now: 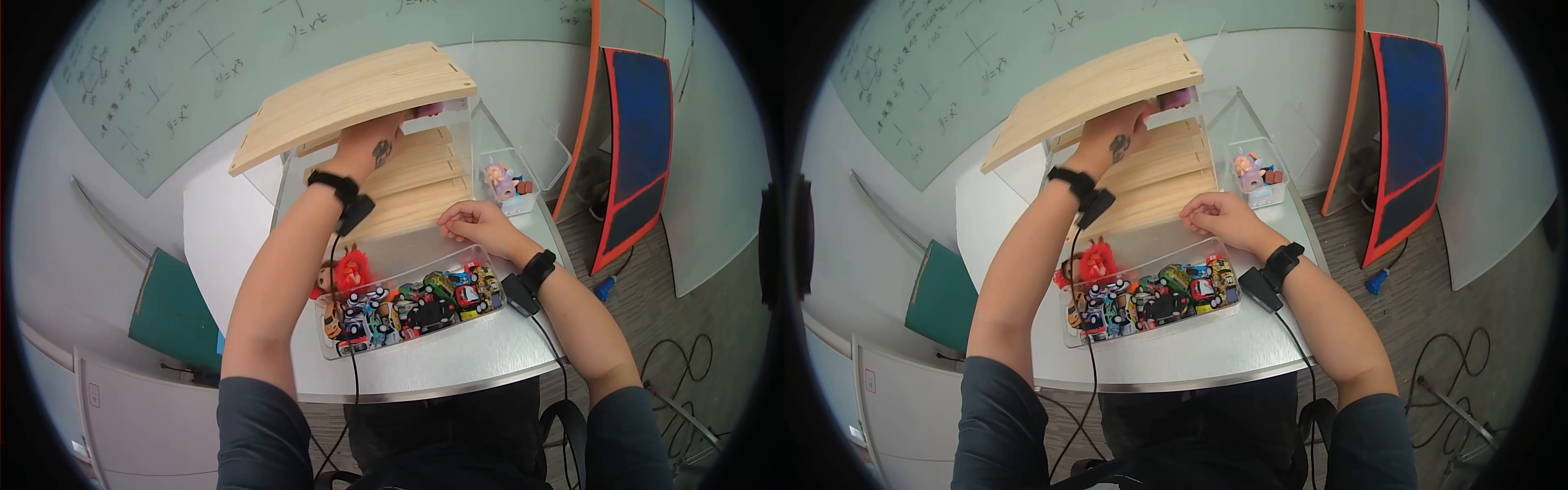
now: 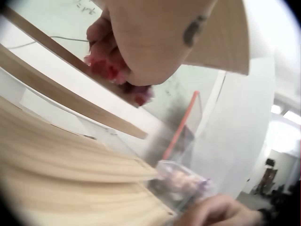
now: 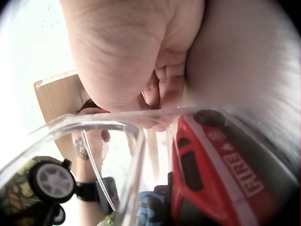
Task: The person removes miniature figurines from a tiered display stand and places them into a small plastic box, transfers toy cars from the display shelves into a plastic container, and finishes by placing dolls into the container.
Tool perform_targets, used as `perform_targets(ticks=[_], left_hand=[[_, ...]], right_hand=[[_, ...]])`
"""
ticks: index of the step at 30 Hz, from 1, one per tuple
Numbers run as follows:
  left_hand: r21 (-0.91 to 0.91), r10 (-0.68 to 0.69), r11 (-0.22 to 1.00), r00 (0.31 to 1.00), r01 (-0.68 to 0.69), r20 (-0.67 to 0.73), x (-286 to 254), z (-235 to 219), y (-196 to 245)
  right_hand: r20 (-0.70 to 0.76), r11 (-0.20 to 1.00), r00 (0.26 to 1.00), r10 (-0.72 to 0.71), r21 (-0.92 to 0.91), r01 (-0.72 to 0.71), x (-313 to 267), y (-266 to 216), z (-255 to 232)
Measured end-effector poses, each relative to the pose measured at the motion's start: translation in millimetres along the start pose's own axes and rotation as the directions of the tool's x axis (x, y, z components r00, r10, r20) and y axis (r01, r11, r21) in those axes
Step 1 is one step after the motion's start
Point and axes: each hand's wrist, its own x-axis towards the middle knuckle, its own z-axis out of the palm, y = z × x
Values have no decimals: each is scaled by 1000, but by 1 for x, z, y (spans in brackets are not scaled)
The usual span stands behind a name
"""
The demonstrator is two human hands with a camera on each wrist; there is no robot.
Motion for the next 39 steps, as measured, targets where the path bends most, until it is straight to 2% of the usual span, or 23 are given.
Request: perform_targets(ticks=[4, 6, 7, 9, 10, 11, 12, 13, 14, 17, 18, 20, 21, 23, 26, 30, 32, 33, 34, 35, 36, 38, 39], left_hand=[[-123, -91, 986, 981, 113, 169, -27, -45, 35], [-242, -100, 934, 843, 263, 528, -36, -68, 49], [-242, -105, 933, 842, 268, 529, -36, -70, 52], [-429, -134, 715, 709, 553, 692, -32, -68, 60], [-429, -124, 762, 760, 485, 638, -29, -61, 56], [-431, -123, 762, 761, 484, 636, -27, -48, 51], [-367, -120, 882, 894, 295, 431, -24, -32, 46], [-245, -64, 963, 976, 115, 208, -17, -25, 46], [-108, -11, 994, 992, 24, 126, -8, -19, 45], [-25, 48, 999, 988, -45, 146, 26, 18, 26], [-29, 49, 999, 988, -46, 146, 34, 26, 25], [12, -143, 989, 939, 147, 313, 46, 39, 22], [9, -141, 989, 939, 145, 313, 46, 46, 17], [-226, -81, 967, 984, 116, 157, 43, 56, 3], [-149, 24, 989, 1000, -22, 7, 35, 54, 2], [-64, 37, 997, 994, -30, 100, 12, 9, 21], [-209, -124, 964, 974, 164, 191, -6, -13, 27], [-213, -116, 964, 972, 160, 204, -16, -24, 29], [-465, -190, 817, 921, 341, 341, -26, -36, 31], [-639, -213, 576, 848, 510, 485, -33, -46, 35], [-638, -209, 576, 847, 511, 489, -40, -59, 43], [-628, 1, 349, 670, 696, 743, -54, -80, 56], [-628, -5, 346, 671, 697, 742, -62, -83, 55]], right_hand=[[-4, 1000, 1000, -16, -14, 16, 0, 0, 1], [-14, 1000, 999, -28, -9, 28, 0, 0, 3], [-91, 997, 996, -18, 78, 25, 1, -2, 5], [-166, 987, 986, -3, 160, 30, 1, -7, 8], [-155, 993, 988, -15, 116, 33, 0, -9, 11], [-146, 997, 989, -27, 72, 38, -2, -10, 12], [-148, 997, 989, -29, 68, 40, -3, -11, 13], [-116, 999, 992, -40, 9, 41, -5, -12, 12], [-83, 998, 995, -48, -52, 44, -6, -13, 12], [-18, 983, 996, -86, -162, 82, -1, -4, 6], [-21, 983, 996, -84, -164, 79, -2, -4, 5], [-12, 984, 997, -70, -163, 67, -1, -5, 4], [-15, 984, 997, -69, -164, 66, 0, -3, 4], [0, 987, 995, -97, -132, 96, 2, 5, 1], [10, 986, 994, -111, -127, 111, 3, 6, 1], [14, 989, 997, -82, -125, 83, 1, -2, 3], [-2, 989, 997, -79, -126, 78, 1, -2, 4], [-12, 991, 997, -75, -114, 73, 2, 1, 3], [-57, 999, 998, -41, -6, 41, 4, 5, 1], [-96, 995, 995, -6, 98, 15, 6, 8, 0], [-100, 995, 995, -3, 101, 14, 6, 10, 1], [-147, 993, 988, -42, 104, 58, 7, 11, 3], [-140, 993, 989, -40, 102, 55, 7, 7, 8]])
